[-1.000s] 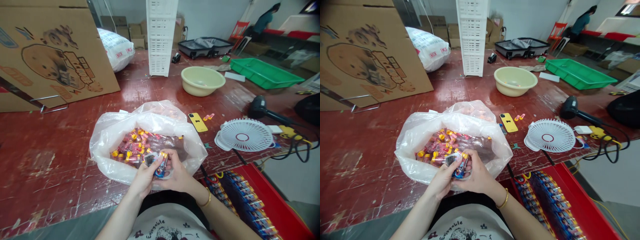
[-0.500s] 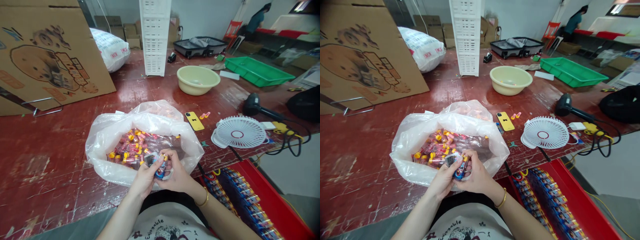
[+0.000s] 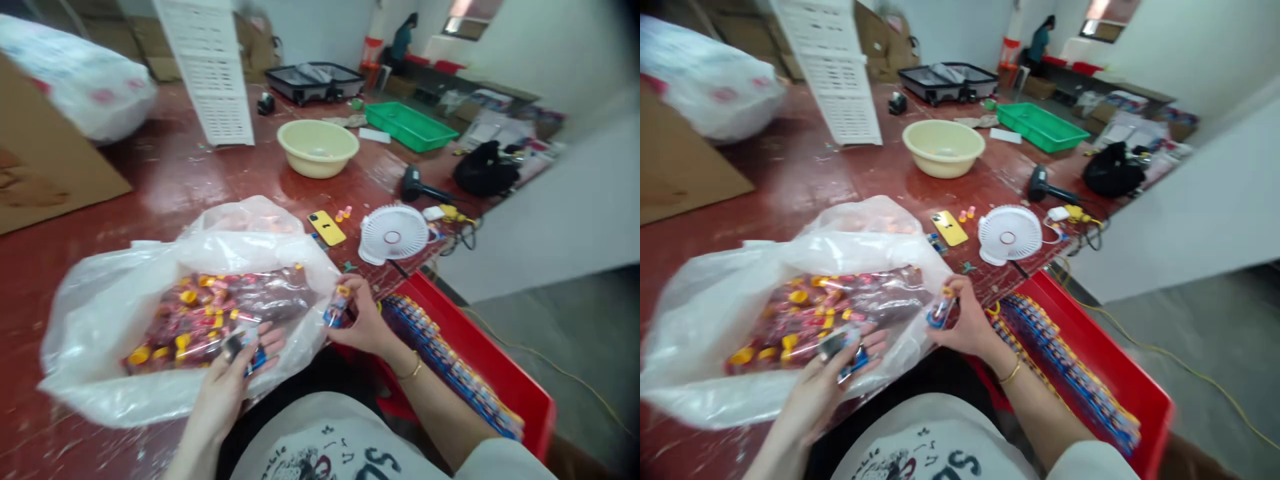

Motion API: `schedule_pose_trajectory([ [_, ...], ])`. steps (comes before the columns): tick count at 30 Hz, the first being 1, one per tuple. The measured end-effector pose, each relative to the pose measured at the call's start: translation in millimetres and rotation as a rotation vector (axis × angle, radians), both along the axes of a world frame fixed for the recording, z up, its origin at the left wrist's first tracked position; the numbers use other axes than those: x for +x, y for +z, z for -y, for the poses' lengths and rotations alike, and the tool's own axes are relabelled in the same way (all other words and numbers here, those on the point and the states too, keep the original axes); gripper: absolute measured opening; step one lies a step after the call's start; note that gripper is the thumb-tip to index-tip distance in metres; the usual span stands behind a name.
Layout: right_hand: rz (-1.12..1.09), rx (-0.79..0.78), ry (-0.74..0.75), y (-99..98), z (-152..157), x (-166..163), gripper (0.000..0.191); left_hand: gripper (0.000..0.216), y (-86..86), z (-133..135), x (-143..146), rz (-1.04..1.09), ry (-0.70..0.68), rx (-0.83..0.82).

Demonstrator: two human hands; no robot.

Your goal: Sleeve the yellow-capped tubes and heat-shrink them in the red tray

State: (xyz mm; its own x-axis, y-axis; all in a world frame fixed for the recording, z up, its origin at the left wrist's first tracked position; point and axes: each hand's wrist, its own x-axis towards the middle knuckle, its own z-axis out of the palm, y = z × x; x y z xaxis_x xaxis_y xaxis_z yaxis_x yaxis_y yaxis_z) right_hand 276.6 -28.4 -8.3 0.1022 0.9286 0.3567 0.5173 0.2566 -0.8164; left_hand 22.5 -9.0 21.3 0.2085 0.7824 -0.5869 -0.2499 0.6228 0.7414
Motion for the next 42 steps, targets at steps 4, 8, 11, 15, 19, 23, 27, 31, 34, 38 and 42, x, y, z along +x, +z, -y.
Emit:
schedule_pose_trajectory([
  [4, 0.231, -0.164, -0.648, -32.9, 82, 128, 0.070, 0.057, -14.4, -5, -11, -0.101, -0.034, 0.042],
  [8, 0.347, -0.474, -0.914, -78.2, 166, 196, 0.064, 0.047, -18.1, -10, -11, -0.143, -0.015, 0.061],
  [11, 0.356, -0.603, -0.927, -111.5, 186, 200, 0.062, 0.041, -14.5, -12, -5, -0.161, 0.034, 0.026],
  [15, 0.384, -0.675, -0.902, -136.1, 179, 195, 0.063, 0.039, -12.0, -13, -5, -0.094, 0.026, 0.017],
  [19, 0.422, -0.648, -0.841, -120.4, 172, 197, 0.082, 0.049, -10.8, -9, -17, -0.105, 0.052, 0.070],
  [23, 0.460, -0.309, -0.715, -74.0, 126, 167, 0.078, 0.051, -3.2, -6, -31, -0.192, 0.144, 0.146],
  [27, 0.240, 0.079, -0.226, -26.9, 31, 56, 0.018, 0.047, 3.6, -5, -44, -0.223, 0.198, 0.191],
  [31, 0.181, -0.070, 0.325, -13.9, -52, -82, 0.009, 0.046, 2.4, -1, -49, -0.256, 0.120, 0.202],
  [34, 0.210, -0.124, 0.423, -25.6, -81, -139, 0.031, 0.049, -1.0, 0, -47, -0.267, 0.085, 0.193],
  [38, 0.168, -0.182, 0.436, -32.1, -84, -142, 0.041, 0.047, -5.5, 0, -45, -0.288, 0.051, 0.195],
  [42, -0.149, -0.162, 0.387, -3.2, -74, -116, 0.038, 0.040, -11.4, -3, -40, -0.312, 0.022, 0.211],
])
